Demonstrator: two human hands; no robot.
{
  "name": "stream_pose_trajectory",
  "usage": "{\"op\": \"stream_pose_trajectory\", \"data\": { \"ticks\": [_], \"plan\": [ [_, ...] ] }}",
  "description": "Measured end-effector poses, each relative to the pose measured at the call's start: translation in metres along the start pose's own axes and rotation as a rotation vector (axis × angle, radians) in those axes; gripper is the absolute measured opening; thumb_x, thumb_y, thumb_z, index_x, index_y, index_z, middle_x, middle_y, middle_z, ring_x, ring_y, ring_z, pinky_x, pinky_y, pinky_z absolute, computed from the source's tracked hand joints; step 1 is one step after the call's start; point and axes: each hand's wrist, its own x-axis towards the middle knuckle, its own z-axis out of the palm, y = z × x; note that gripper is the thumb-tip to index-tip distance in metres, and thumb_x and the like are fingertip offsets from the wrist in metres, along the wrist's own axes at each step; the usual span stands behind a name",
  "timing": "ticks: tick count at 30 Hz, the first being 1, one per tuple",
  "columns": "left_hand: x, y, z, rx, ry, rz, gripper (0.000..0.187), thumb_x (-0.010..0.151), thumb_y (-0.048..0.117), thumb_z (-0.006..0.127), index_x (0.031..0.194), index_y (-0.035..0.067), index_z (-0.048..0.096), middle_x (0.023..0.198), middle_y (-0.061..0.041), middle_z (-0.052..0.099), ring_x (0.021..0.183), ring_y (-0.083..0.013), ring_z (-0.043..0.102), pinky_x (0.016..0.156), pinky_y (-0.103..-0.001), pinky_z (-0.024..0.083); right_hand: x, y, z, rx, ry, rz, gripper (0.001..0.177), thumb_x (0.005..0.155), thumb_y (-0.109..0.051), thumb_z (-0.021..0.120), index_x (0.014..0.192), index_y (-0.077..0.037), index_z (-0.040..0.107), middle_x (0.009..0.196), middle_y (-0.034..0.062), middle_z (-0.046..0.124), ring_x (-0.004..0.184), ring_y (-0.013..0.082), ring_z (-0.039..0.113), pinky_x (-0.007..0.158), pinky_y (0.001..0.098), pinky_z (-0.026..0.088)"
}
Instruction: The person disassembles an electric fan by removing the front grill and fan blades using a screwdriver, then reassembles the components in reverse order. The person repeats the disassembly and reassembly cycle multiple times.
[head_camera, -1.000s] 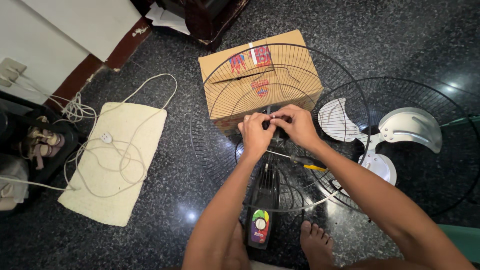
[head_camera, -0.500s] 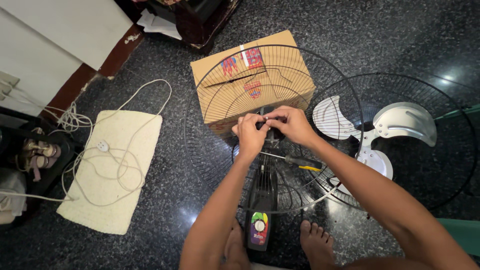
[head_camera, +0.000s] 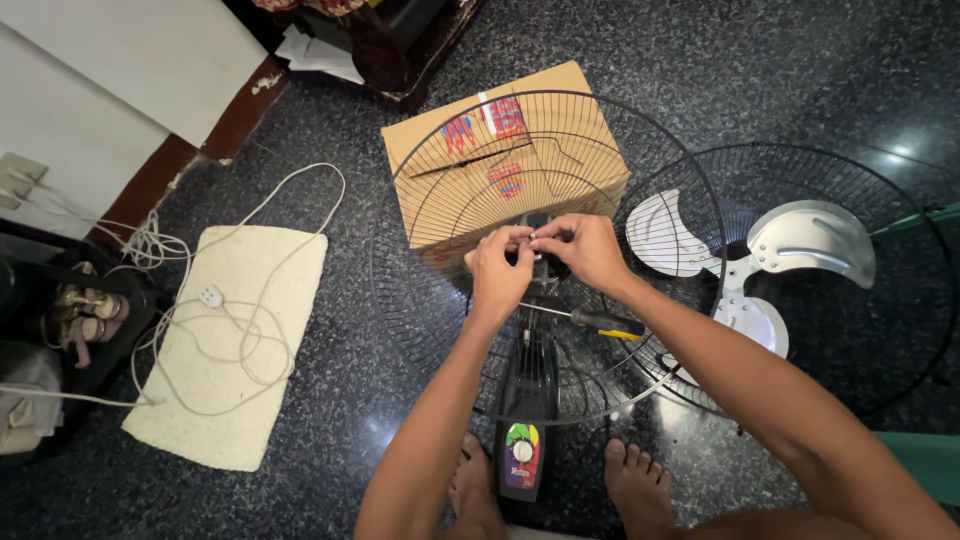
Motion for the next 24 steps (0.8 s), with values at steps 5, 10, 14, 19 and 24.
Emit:
{"op": "stream_pose_trajectory", "data": {
  "ticks": [5, 10, 14, 19, 24],
  "plan": [
    [0.005, 0.010, -0.005, -0.101, -0.018, -0.024, 0.019, 0.091, 0.011, 0.071, 0.108, 0.008, 0.078, 0.097, -0.007, 0.075, 0.086, -0.0204, 0.074, 0.083, -0.034, 0.058, -0.001, 0.001, 0.000, -0.036, 0.005, 0.052, 0.019, 0.083, -0.018, 0.082, 0.096, -0.003, 0.080, 0.081, 0.0070, 0.079, 0.068, 0.0095, 0.070, 0.065, 0.0281, 0.056],
    [0.008, 0.015, -0.008, -0.215, -0.056, -0.100, 0.023, 0.089, 0.013, 0.075, 0.109, 0.002, 0.076, 0.097, -0.012, 0.079, 0.088, -0.0187, 0.079, 0.079, -0.029, 0.060, -0.003, 0.004, 0.001, -0.022, 0.011, 0.054, 0.019, 0.085, -0.016, 0.079, 0.097, -0.002, 0.079, 0.080, 0.0079, 0.079, 0.068, 0.0089, 0.070, 0.065, 0.0284, 0.056],
    [0.010, 0.018, -0.010, -0.185, -0.071, -0.165, 0.021, 0.090, 0.012, 0.075, 0.108, 0.002, 0.077, 0.094, -0.014, 0.080, 0.084, -0.0187, 0.079, 0.076, -0.029, 0.060, -0.003, 0.004, 0.002, -0.022, 0.010, 0.068, 0.019, 0.085, -0.016, 0.079, 0.097, -0.001, 0.080, 0.080, 0.0083, 0.079, 0.067, 0.0089, 0.070, 0.064, 0.0285, 0.056],
    [0.010, 0.022, -0.011, -0.192, -0.067, -0.184, 0.022, 0.089, 0.012, 0.076, 0.108, 0.002, 0.078, 0.093, -0.014, 0.080, 0.084, -0.0179, 0.079, 0.077, -0.029, 0.060, -0.002, 0.004, 0.003, -0.014, 0.010, 0.067, 0.018, 0.085, -0.015, 0.079, 0.098, -0.002, 0.080, 0.082, 0.0080, 0.079, 0.070, 0.0095, 0.072, 0.066, 0.0281, 0.057],
    [0.008, 0.017, -0.008, -0.214, -0.053, -0.169, 0.022, 0.089, 0.013, 0.076, 0.108, 0.002, 0.078, 0.093, -0.014, 0.080, 0.083, -0.0171, 0.079, 0.077, -0.029, 0.060, -0.003, 0.009, 0.003, 0.037, 0.002, 0.029, 0.018, 0.085, -0.014, 0.078, 0.098, -0.002, 0.080, 0.084, 0.0079, 0.080, 0.074, 0.0096, 0.074, 0.069, 0.0274, 0.058]
  ]
}}
